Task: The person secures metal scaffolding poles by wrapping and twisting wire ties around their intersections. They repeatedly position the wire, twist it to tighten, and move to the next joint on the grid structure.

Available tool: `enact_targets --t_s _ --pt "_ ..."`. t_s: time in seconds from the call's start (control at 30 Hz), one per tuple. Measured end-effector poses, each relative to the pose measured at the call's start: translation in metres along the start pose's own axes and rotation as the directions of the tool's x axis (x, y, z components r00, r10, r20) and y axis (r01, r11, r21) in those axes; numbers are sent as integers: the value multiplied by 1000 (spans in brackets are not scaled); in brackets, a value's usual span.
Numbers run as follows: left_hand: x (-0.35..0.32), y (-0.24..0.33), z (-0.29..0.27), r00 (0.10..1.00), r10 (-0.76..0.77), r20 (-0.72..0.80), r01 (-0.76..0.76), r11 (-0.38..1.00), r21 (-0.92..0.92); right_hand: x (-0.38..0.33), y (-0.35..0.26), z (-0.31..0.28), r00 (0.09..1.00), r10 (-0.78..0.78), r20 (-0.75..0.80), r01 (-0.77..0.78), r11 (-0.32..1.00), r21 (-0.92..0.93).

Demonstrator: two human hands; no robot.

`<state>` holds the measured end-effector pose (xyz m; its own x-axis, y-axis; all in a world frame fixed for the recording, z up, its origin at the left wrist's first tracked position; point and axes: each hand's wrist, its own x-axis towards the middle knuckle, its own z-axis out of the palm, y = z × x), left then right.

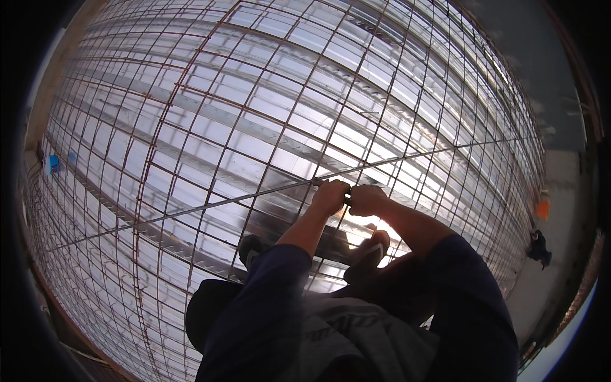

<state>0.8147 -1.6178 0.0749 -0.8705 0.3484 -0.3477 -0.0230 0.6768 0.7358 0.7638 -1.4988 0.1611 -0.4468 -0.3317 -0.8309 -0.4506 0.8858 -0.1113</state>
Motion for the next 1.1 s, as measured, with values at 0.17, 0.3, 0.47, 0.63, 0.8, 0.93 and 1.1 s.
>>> enact_targets --t_s 0.17,0.3,0.47,0.63,0.8,0.93,1.1 --pt "12 -13 -13 968 -103 231 77 990 116 26 20 17 887 -69 457 -207 824 527" --pt "30 -53 -53 939 -340 -46 322 920 -222 16 30 16 877 -166 450 -301 540 786" --pt "31 -104 -66 816 -536 -216 500 842 -202 36 62 63 937 -326 124 293 928 232" --pt "29 -124 -40 796 -580 -171 548 812 -202 25 75 51 929 -281 242 211 937 278" --pt "45 -114 -28 799 -588 -125 546 797 -258 39 74 82 996 -94 7 85 928 362" --pt "54 -111 -43 822 -520 -230 465 848 -255 52 74 120 999 -23 -29 34 882 469" --pt "63 -78 -150 920 -347 -182 299 922 -246 54 68 114 970 -196 -145 242 848 471"
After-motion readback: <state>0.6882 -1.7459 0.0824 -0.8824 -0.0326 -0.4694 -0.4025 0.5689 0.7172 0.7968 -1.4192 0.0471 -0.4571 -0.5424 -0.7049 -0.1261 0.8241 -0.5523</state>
